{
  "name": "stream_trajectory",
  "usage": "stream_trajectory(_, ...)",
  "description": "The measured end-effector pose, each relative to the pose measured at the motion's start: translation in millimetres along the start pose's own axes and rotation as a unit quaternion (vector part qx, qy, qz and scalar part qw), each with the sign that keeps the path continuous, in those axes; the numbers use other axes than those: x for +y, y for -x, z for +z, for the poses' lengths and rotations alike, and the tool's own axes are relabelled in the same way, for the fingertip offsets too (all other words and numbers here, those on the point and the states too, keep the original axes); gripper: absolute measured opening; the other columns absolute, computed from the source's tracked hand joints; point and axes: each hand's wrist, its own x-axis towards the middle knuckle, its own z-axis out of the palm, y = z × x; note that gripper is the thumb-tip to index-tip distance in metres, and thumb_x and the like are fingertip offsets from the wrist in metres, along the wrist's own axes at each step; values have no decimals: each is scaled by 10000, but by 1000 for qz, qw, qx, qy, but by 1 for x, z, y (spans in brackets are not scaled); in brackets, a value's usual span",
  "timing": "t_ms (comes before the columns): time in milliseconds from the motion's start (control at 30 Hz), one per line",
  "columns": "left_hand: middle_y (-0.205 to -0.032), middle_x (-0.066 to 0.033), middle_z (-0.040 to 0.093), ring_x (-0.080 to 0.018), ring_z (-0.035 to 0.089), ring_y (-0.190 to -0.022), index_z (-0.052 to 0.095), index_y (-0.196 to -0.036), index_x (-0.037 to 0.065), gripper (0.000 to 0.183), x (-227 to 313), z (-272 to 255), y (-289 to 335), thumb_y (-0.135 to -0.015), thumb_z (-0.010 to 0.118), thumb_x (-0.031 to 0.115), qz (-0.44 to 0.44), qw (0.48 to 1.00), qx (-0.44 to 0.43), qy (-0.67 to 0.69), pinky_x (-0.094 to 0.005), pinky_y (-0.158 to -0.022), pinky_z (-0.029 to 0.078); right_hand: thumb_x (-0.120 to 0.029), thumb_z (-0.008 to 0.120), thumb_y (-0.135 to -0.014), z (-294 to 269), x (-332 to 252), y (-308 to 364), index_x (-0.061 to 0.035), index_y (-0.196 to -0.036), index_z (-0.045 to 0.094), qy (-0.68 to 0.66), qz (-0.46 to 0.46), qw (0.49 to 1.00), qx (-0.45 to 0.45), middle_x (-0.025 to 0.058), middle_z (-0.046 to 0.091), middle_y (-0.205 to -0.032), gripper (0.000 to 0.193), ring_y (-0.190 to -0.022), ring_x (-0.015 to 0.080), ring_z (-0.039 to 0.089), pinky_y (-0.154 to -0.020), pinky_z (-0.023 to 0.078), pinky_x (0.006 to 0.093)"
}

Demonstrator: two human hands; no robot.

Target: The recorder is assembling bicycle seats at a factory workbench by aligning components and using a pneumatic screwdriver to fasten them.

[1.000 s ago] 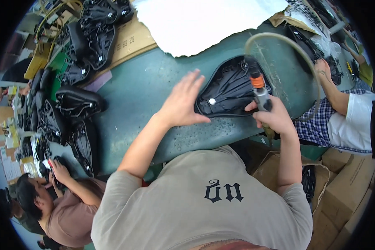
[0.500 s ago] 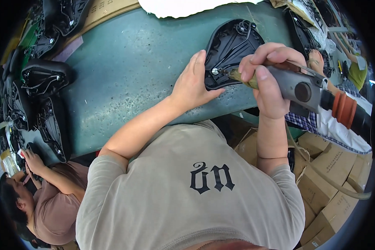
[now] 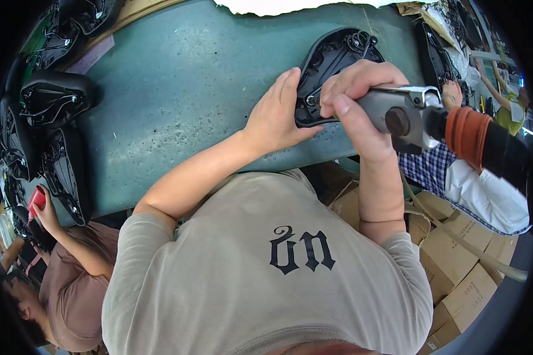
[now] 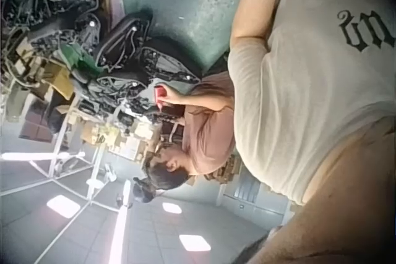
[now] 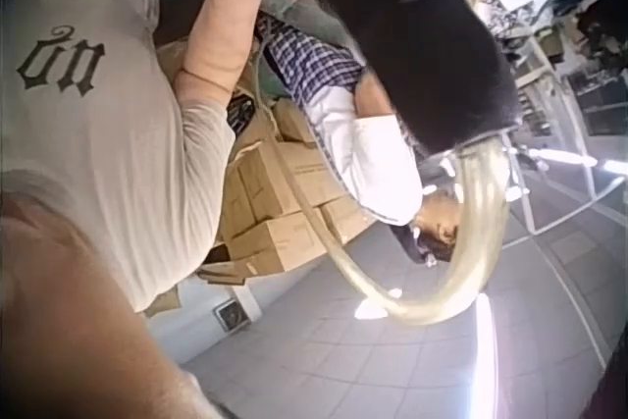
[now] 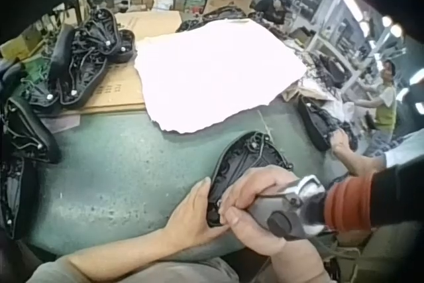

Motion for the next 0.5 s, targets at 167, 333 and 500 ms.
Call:
stream_trajectory(167,-1468,-329,462,-487,516,-1342,275,-1536,-80,1181,-2,-1,-2,-676,961,348,-3,999,-6,33,-490,-1117,477,83,662,-865,-1,4,-4,-6,-1026,596,-156,14,985,71,100,688,-867,196,-713,125,661,-658,562,268)
stream_trajectory(333,-1458,-299,485,-471,517,-1348,300,-1538,-45,1129,-3,-10,-6,-687,954,307,-5,999,-43,31,-477,-1116,476,88,682,-868,-8,4,0,-1,-1150,604,-98,17,991,89,147,711,-932,306,-733,139,676,-636,562,273)
stream_trajectory(500,-1459,-250,517,-424,546,-1343,382,-1527,-19,1052,-3,-39,-13,-678,954,221,-62,992,-93,61,-440,-1128,472,-33,594,-936,-5,-32,0,41,-1403,472,-85,7,987,136,268,672,-1103,488,-677,222,644,-670,563,396)
